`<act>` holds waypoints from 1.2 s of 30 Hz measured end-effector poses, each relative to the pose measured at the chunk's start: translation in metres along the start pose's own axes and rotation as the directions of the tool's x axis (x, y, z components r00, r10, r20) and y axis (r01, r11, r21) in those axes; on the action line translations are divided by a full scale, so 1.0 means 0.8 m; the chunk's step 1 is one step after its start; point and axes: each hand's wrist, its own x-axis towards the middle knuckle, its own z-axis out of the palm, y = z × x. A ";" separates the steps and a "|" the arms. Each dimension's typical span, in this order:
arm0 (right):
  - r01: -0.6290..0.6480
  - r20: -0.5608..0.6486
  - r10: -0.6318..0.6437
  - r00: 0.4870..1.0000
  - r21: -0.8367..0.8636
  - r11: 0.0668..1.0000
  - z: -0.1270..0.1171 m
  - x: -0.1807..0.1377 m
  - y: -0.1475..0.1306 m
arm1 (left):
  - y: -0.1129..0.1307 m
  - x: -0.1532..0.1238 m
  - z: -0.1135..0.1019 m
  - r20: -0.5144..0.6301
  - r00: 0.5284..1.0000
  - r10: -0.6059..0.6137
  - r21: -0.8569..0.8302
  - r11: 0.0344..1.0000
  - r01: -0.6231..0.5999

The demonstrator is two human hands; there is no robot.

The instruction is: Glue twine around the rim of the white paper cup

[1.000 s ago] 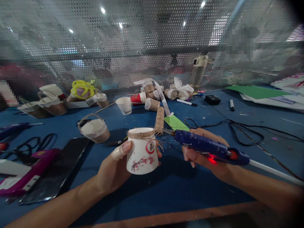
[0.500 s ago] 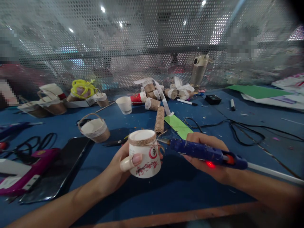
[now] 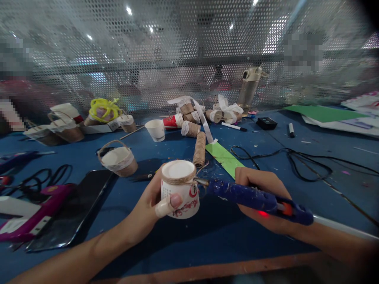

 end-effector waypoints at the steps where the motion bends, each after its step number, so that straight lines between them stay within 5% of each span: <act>1: 0.005 -0.001 -0.005 1.000 -0.015 1.000 0.000 0.000 0.000 | 0.001 0.000 0.001 -0.010 1.000 0.011 0.026 1.000 -0.010; 12: 0.117 0.036 -0.112 0.993 -0.155 0.981 0.000 0.002 0.002 | 0.015 0.002 0.016 -0.043 0.998 0.049 0.173 0.984 -0.041; 17: 0.176 0.049 -0.170 0.984 -0.191 0.966 -0.001 0.000 0.007 | 0.015 0.003 0.024 -0.146 0.985 0.091 0.200 0.978 -0.060; 29: 0.047 -0.008 -0.049 0.999 -0.170 0.984 0.000 0.000 0.001 | 0.014 0.003 0.009 -0.064 0.995 0.082 0.204 0.977 -0.068; 36: 0.102 0.012 -0.101 0.995 -0.201 0.974 0.000 0.001 0.002 | 0.017 0.003 0.013 -0.060 0.995 0.075 0.216 0.975 -0.060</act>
